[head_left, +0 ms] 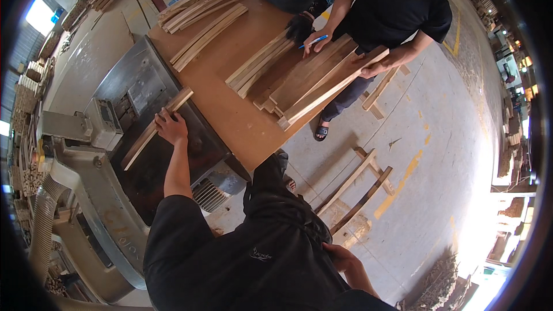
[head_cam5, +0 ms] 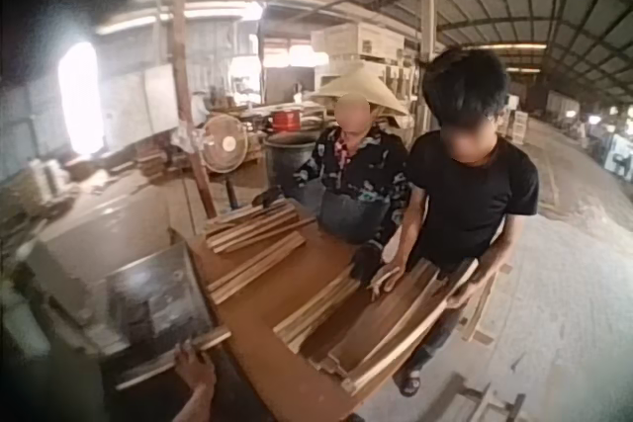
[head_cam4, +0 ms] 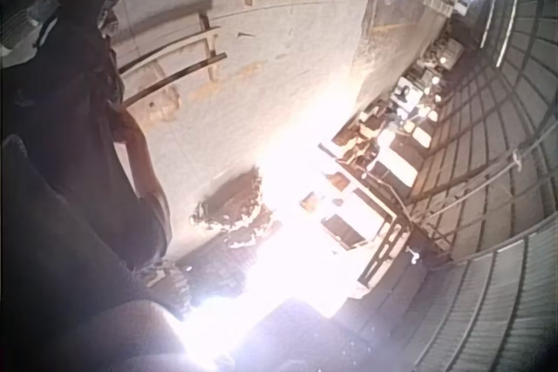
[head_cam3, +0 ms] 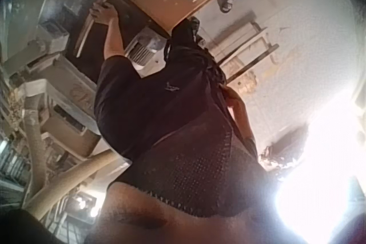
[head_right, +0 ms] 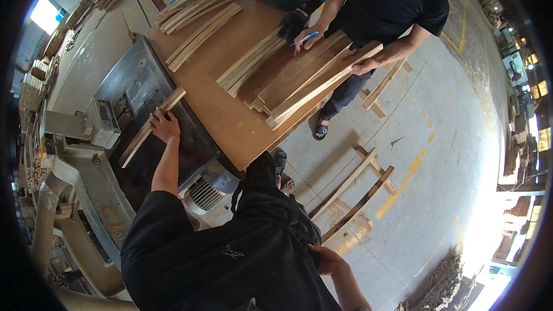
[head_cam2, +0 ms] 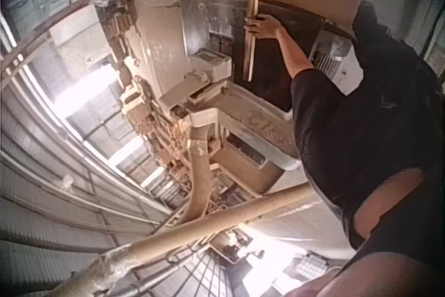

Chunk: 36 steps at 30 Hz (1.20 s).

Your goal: The person holds wooden planks at a woodworking station while coworkers mark the planks with a pen and stack them on a table.

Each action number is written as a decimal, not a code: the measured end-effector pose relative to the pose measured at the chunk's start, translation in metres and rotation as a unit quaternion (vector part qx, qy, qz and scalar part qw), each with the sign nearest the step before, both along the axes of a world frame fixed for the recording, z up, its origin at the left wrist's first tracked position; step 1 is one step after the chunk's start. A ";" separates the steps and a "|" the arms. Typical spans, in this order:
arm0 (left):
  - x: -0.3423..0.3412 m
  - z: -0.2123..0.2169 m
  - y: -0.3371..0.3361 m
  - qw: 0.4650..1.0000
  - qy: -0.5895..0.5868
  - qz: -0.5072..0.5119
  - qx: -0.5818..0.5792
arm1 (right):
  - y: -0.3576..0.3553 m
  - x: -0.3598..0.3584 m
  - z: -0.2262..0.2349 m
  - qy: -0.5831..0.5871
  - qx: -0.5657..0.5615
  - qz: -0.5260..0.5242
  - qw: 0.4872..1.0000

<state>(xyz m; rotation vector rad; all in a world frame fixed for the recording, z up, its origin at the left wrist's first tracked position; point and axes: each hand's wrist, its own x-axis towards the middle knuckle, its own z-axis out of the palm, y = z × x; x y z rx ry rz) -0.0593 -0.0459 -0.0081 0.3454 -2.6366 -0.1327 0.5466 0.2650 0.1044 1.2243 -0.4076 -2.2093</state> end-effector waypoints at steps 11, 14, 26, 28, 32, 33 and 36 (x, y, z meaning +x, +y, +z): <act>-0.001 -0.002 -0.003 1.000 -0.006 0.003 0.000 | 0.003 -0.008 0.006 0.007 -0.013 -0.002 1.000; -0.003 -0.007 -0.004 1.000 0.005 -0.001 -0.010 | 0.006 -0.009 0.008 0.031 -0.067 -0.007 0.997; -0.004 -0.008 -0.003 1.000 0.006 -0.005 -0.018 | 0.009 -0.005 0.001 0.026 -0.060 -0.008 0.998; -0.004 -0.008 -0.004 1.000 0.002 -0.003 -0.018 | 0.010 -0.004 0.001 0.028 -0.047 -0.004 0.998; -0.003 -0.004 -0.001 1.000 -0.004 0.002 -0.014 | 0.013 -0.007 0.005 0.031 -0.057 -0.011 0.998; -0.002 -0.005 -0.004 1.000 -0.003 0.001 -0.017 | 0.014 -0.008 0.005 0.035 -0.071 -0.019 0.997; -0.001 -0.004 -0.001 1.000 -0.005 0.000 -0.016 | 0.013 -0.007 0.006 0.031 -0.065 -0.016 0.997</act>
